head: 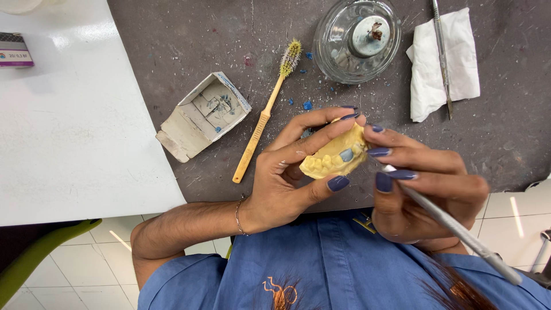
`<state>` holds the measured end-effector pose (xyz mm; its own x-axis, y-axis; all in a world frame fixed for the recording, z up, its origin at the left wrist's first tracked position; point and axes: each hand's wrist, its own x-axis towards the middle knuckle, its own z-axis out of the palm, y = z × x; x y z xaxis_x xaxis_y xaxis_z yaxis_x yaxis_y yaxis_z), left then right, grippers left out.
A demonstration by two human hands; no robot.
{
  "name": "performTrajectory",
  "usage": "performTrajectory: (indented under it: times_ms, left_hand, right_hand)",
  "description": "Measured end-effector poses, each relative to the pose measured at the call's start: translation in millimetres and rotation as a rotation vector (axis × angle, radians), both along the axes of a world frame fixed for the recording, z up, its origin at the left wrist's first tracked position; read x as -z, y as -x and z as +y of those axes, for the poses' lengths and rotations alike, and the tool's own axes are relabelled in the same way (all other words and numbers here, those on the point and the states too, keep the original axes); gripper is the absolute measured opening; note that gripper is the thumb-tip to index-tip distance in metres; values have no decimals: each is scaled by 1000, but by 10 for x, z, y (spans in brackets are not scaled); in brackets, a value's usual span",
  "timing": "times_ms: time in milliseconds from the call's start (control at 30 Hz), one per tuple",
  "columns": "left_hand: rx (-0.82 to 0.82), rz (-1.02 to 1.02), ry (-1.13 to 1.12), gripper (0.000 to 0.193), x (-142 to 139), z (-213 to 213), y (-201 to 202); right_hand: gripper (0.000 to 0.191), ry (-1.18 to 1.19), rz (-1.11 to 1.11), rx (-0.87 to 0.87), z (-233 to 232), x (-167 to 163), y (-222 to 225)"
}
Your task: The person holds a yellow dental impression model and uses a metal hand instrument to scrape and clean blue residue from the teeth area, rotating the model to reach different spots. They briefly brush the model with a toothbrush and continue scraping with the instrument, then set the model on the bench.
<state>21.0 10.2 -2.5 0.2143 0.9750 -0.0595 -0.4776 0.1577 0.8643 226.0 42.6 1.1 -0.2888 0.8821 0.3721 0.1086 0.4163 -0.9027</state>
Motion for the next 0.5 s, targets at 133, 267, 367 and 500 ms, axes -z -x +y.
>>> performTrajectory:
  times_ms: [133, 267, 367, 500]
  left_hand:
    - [61, -138, 40, 62, -1, -17, 23]
    - [83, -192, 33, 54, 30, -35, 14]
    - [74, -87, -18, 50, 30, -53, 36]
    - [76, 56, -87, 49, 19, -34, 61]
  right_hand:
    - [25, -113, 315, 358, 31, 139, 74]
    - [22, -194, 228, 411, 20, 165, -107]
    - [29, -121, 267, 429, -52, 114, -133]
    - [37, -16, 350, 227, -69, -8, -67]
